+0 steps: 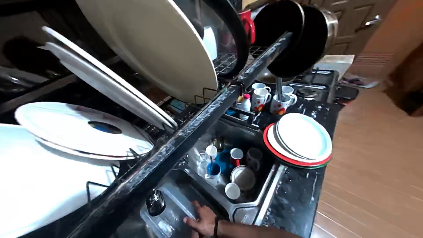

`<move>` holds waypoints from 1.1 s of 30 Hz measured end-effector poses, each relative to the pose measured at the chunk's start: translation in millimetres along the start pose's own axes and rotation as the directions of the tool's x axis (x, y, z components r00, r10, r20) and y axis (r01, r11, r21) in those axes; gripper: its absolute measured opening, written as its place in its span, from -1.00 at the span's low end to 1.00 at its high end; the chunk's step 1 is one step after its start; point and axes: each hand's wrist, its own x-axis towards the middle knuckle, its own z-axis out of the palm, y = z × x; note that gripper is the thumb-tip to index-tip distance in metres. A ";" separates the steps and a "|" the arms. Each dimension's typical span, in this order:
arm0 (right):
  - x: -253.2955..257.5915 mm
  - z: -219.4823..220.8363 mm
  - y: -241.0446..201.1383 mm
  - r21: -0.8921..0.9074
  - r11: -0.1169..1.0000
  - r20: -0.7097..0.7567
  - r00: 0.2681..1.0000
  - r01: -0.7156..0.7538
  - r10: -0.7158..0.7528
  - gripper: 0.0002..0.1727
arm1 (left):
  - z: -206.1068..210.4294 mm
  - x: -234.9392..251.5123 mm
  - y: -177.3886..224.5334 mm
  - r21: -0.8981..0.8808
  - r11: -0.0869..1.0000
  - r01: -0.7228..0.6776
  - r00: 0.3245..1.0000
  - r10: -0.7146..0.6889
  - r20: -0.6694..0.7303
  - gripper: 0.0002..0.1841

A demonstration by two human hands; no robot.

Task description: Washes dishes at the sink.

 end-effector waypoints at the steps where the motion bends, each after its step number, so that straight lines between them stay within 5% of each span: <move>1: 1.0 -1.3 -0.1 -0.009 1.000 0.005 1.000 0.006 -0.006 -0.03 | 3.9 6.8 -10.8 -0.032 0.999 -0.032 0.999 0.030 -0.036 -0.60; 9: 11.0 6.6 -7.6 -0.055 0.996 -0.022 0.997 0.067 -0.069 0.01 | 0.9 11.6 -1.5 0.124 0.975 0.183 0.958 -0.149 -0.243 -0.45; 14: 9.5 2.3 -12.1 -0.080 0.993 -0.044 0.995 0.082 -0.086 -0.01 | 14.8 24.1 -14.7 -0.071 0.997 0.004 0.953 -0.026 -0.303 -0.49; 18: 8.7 2.2 -10.9 -0.103 0.988 -0.049 0.991 0.120 -0.125 -0.02 | -5.9 4.8 28.2 -0.061 0.987 0.150 0.971 -0.159 -0.180 -0.48; 22: 14.4 3.6 -5.0 -0.103 0.988 -0.055 0.992 0.111 -0.117 -0.01 | 7.5 36.7 -29.2 0.161 0.985 0.062 0.952 -0.009 -0.307 -0.45; 26: 12.1 0.0 -10.0 -0.155 0.982 -0.012 0.994 0.106 -0.109 0.02 | -3.1 28.3 -24.9 0.280 0.924 0.263 0.951 -0.199 -0.236 -0.46; 28: 12.8 -0.2 -9.1 -0.179 0.976 -0.015 0.992 0.121 -0.126 0.00 | -4.0 22.7 -21.8 0.323 0.912 0.253 0.954 -0.180 -0.239 -0.50; 30: 12.3 -2.2 -9.9 -0.188 0.975 -0.027 0.992 0.115 -0.122 -0.02 | -16.9 12.5 5.0 0.383 0.877 0.290 0.956 -0.288 -0.063 -0.47; 33: 12.3 -5.4 -13.1 -0.209 0.970 -0.004 0.991 0.127 -0.131 -0.03 | -4.3 22.5 -6.3 0.177 0.975 0.134 0.986 -0.113 -0.126 -0.53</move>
